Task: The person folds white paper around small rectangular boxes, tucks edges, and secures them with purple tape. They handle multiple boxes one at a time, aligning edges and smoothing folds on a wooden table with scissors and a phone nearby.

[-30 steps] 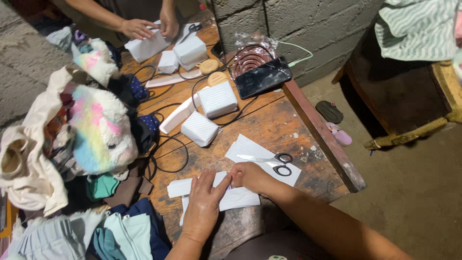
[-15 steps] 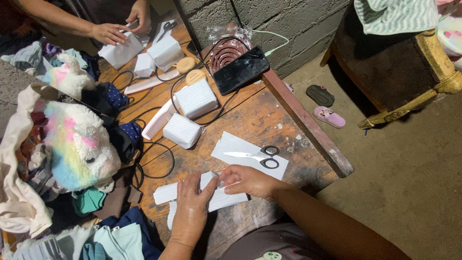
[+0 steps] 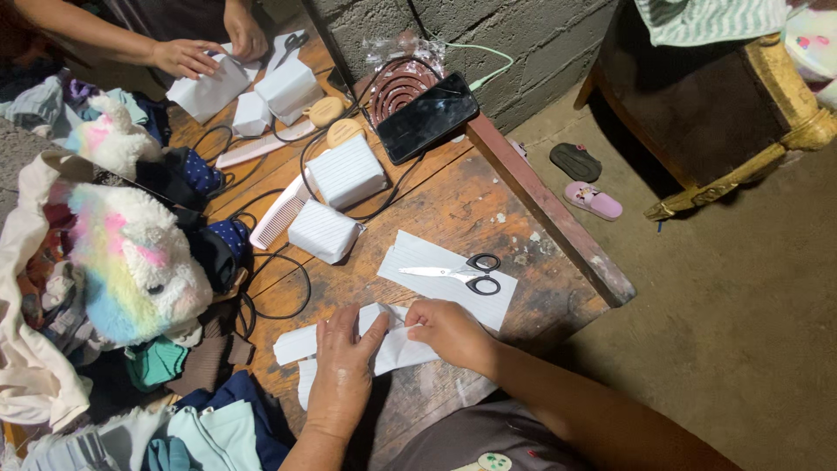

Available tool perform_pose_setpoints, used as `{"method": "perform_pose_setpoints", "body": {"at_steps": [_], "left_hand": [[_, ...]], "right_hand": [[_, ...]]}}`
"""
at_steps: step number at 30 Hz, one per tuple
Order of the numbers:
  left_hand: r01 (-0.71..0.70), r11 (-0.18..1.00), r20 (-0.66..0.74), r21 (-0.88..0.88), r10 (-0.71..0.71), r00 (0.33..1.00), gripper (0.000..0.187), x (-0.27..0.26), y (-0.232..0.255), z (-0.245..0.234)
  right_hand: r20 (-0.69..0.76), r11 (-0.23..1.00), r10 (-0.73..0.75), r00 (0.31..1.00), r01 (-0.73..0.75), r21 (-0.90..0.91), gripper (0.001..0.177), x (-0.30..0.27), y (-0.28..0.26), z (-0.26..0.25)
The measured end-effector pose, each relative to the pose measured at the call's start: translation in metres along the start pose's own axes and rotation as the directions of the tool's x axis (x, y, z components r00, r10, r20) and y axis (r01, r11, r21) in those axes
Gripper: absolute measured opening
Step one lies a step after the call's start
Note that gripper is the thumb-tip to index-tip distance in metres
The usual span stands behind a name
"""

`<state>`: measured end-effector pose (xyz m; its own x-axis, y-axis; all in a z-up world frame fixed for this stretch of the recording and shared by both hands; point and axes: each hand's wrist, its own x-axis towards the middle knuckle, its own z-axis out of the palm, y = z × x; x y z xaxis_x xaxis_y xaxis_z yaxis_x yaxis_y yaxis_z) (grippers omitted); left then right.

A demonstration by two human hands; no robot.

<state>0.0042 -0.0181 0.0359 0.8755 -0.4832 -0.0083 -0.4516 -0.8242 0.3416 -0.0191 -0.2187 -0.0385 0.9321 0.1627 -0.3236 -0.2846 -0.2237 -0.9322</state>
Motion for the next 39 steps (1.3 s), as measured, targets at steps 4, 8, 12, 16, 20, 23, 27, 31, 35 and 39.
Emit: {"method": "perform_pose_setpoints", "body": {"at_steps": [4, 8, 12, 16, 20, 23, 27, 31, 35, 39], "left_hand": [[-0.063, 0.998, -0.058, -0.003, 0.062, 0.996, 0.058, -0.001, -0.001, -0.002], [-0.072, 0.997, -0.081, -0.007, 0.072, 0.994, 0.057, -0.002, -0.003, 0.001], [-0.064, 0.998, -0.086, -0.025, 0.061, 0.994, 0.056, -0.002, -0.005, 0.002], [-0.085, 0.996, -0.095, -0.01, 0.084, 0.992, 0.059, -0.002, -0.006, 0.003], [-0.073, 0.997, -0.075, -0.004, 0.072, 0.995, 0.058, -0.003, -0.005, 0.003], [-0.058, 0.998, -0.064, 0.004, 0.058, 0.996, 0.058, -0.003, -0.004, 0.003], [-0.068, 0.998, -0.079, 0.01, 0.069, 0.994, 0.059, -0.003, -0.005, 0.005], [-0.069, 0.998, -0.073, -0.01, 0.069, 0.995, 0.061, -0.004, -0.007, 0.005], [-0.074, 0.997, -0.083, -0.027, 0.071, 0.994, 0.062, -0.004, -0.007, 0.005], [-0.074, 0.997, -0.084, -0.035, 0.07, 0.994, 0.062, -0.004, -0.007, 0.004]], "right_hand": [[-0.092, 0.999, -0.041, 0.995, 0.04, -0.02, 0.016, -0.004, -0.005, -0.001], [-0.042, 0.988, -0.057, 0.997, 0.063, 0.141, 0.027, -0.019, -0.011, -0.02], [0.119, 0.956, -0.263, 0.957, 0.276, -0.1, 0.048, -0.043, -0.023, -0.034], [0.161, 0.98, -0.124, 0.979, 0.146, -0.132, 0.053, -0.051, -0.033, -0.03], [0.114, 0.992, -0.039, 0.993, 0.052, -0.112, 0.043, -0.051, -0.036, -0.026], [0.087, 0.956, -0.14, 0.986, 0.158, -0.247, 0.034, -0.05, -0.039, -0.026], [0.017, 0.726, -0.495, 0.869, 0.424, -0.542, 0.051, -0.054, -0.045, -0.023], [0.112, 0.459, -0.699, 0.706, 0.563, -0.687, 0.044, -0.056, -0.047, -0.015], [0.19, 0.355, -0.749, 0.635, 0.626, -0.694, 0.031, -0.047, -0.039, -0.01], [0.245, 0.275, -0.772, 0.587, 0.656, -0.703, 0.029, -0.041, -0.034, -0.012]]}}
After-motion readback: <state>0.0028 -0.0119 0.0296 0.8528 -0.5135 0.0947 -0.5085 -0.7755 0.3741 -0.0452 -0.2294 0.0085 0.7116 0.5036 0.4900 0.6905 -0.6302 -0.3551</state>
